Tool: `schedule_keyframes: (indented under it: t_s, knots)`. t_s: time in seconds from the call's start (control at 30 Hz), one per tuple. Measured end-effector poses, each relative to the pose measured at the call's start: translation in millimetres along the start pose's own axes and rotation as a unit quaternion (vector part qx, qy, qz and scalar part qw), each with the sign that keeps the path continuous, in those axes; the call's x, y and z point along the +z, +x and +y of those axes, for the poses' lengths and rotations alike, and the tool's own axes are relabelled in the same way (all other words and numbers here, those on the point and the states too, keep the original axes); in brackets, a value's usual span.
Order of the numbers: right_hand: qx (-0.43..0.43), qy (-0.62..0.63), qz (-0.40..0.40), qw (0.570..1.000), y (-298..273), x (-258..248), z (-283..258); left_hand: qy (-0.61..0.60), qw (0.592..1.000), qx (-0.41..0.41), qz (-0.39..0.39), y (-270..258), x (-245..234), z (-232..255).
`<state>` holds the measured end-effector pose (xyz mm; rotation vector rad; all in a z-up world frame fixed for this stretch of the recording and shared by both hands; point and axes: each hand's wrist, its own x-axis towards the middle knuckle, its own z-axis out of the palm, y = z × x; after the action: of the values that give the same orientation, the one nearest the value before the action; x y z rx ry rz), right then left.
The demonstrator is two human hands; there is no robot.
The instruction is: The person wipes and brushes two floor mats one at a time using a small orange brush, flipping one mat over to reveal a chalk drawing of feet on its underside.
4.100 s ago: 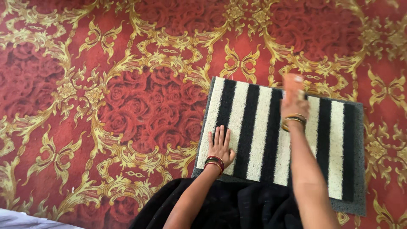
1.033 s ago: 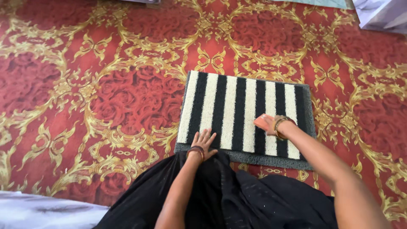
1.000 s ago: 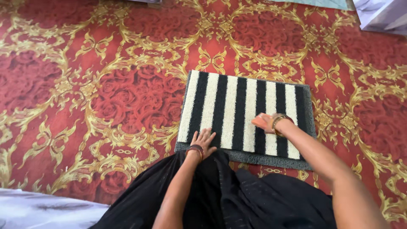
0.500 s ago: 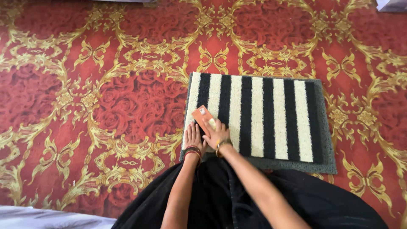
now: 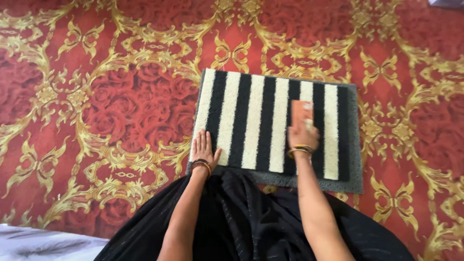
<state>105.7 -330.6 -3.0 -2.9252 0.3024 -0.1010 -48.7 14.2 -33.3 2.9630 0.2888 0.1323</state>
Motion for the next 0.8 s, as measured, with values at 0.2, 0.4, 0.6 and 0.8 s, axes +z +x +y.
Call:
schedule_keyframes:
  t_s: [0.2, 0.4, 0.6, 0.8]
  knots:
    - [0.214, 0.063, 0.026, 0.974, 2, -11, 67, 0.003, 1.0, -0.014, -0.012, 1, 1, 3]
    - [0.011, 0.044, 0.045, 0.998, -37, 29, -14, 0.0, 1.0, -0.012, 0.003, 2, 8, 2]
    - [-0.279, 0.084, -0.016, 0.956, -134, 12, -125, -0.005, 1.0, -0.014, 0.005, 1, 9, 3]
    - [-0.354, 0.106, 0.068, 0.927, -127, 11, -116, -0.026, 0.999, -0.019, 0.0, 2, 7, 2]
